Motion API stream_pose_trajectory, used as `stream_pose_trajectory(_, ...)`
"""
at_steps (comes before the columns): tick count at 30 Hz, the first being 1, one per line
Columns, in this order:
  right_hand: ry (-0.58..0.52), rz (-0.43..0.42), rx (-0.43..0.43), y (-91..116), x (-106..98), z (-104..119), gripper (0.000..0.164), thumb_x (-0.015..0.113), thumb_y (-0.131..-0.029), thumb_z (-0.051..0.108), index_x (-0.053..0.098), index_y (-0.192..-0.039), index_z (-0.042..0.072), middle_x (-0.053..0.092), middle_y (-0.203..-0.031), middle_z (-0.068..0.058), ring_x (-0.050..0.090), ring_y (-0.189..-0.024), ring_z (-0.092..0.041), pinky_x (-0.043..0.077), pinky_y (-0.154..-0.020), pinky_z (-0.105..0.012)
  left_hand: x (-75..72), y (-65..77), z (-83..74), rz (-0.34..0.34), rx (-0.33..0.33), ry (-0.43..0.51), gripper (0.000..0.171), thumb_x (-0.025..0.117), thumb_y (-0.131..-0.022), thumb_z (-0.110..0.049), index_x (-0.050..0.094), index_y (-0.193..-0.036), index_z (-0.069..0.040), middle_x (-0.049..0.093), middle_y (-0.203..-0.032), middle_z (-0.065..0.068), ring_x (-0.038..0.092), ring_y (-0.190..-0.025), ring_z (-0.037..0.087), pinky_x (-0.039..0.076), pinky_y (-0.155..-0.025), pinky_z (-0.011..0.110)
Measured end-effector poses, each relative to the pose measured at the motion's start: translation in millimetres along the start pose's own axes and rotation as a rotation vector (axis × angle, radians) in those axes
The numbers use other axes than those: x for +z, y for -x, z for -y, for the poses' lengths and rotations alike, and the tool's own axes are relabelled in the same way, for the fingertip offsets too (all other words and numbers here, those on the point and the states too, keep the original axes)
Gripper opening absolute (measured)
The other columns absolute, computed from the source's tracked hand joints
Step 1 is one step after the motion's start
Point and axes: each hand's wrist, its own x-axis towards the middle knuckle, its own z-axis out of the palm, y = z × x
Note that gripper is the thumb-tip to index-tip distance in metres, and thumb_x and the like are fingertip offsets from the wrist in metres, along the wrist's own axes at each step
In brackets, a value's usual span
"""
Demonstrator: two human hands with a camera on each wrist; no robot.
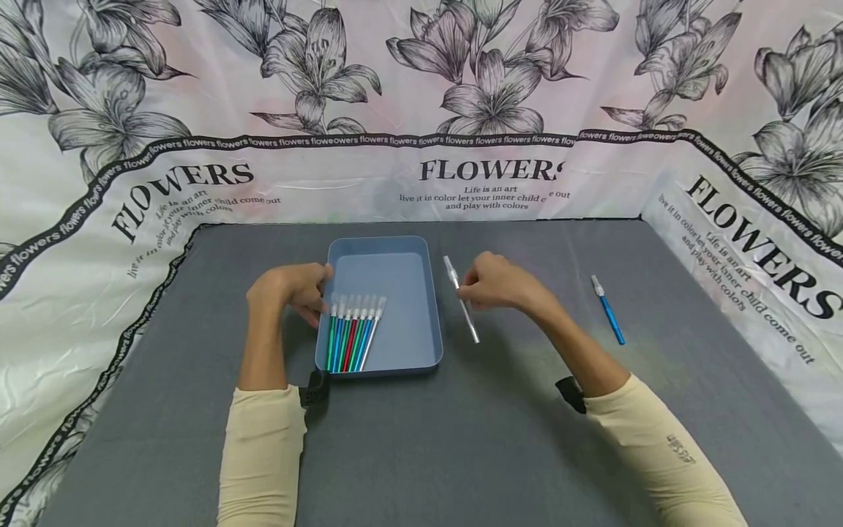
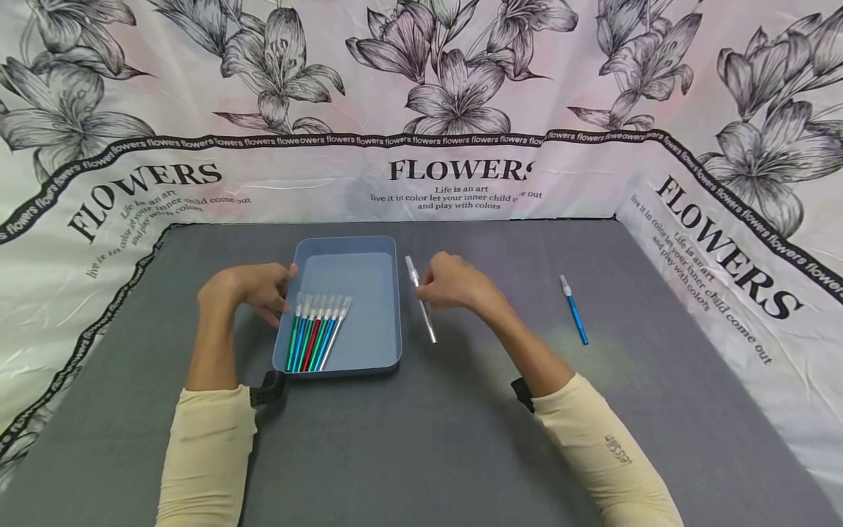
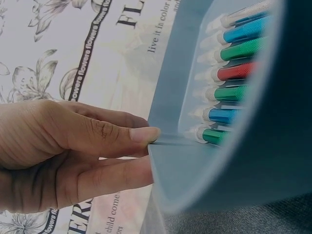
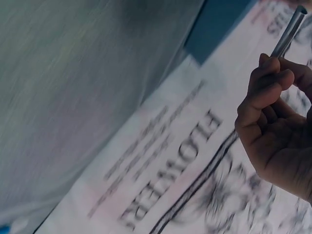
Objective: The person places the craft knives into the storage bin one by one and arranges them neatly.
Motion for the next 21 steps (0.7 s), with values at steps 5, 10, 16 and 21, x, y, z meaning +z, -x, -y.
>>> stream_pose_trajectory(5,0.024,0.031,-0.007,-17,23,21,0.028,0.061,-0.096,0.016,0.075,-0.074,0.005,0.060,-0.059,0.002,0.056,-0.057,-0.009,0.043,-0.058,-0.023,-0.5,-0.7,0.4,0.004,0.006,0.025,0.088,0.060,-0.104,-0.001,-0.001,-0.167,-0.002,0.030,-0.164,0.037,0.081,-0.089,0.020,0.059,-0.104,0.044)
stream_pose_trajectory(10,0.071,0.011,0.014,-29,40,36,0.046,0.063,-0.094,0.017,0.049,-0.051,0.017,0.040,-0.050,0.007,0.036,-0.049,-0.008,0.026,-0.049,-0.023,0.2,-0.7,-0.5,-0.008,0.005,0.025,0.088,0.060,-0.104,0.000,-0.001,-0.167,-0.002,0.027,-0.165,0.037,0.081,-0.088,0.019,0.056,-0.108,0.047)
stream_pose_trajectory(16,0.119,0.008,0.048,-40,57,45,0.050,0.064,-0.094,0.020,0.042,-0.049,0.019,0.034,-0.048,0.008,0.030,-0.048,-0.007,0.022,-0.048,-0.023,0.7,0.1,-1.9,-0.010,-0.002,0.021,0.087,0.060,-0.104,-0.001,0.000,-0.168,-0.003,0.025,-0.167,0.035,0.081,-0.087,0.017,0.051,-0.115,0.051)
stream_pose_trajectory(21,0.152,0.000,0.044,-54,73,43,0.051,0.066,-0.092,0.022,0.035,-0.050,0.020,0.023,-0.051,0.008,0.020,-0.050,-0.008,0.019,-0.047,-0.025,1.0,0.9,-2.7,-0.010,-0.018,0.017,0.087,0.059,-0.105,-0.003,0.000,-0.168,-0.004,0.028,-0.166,0.033,0.081,-0.086,0.016,0.045,-0.120,0.055)
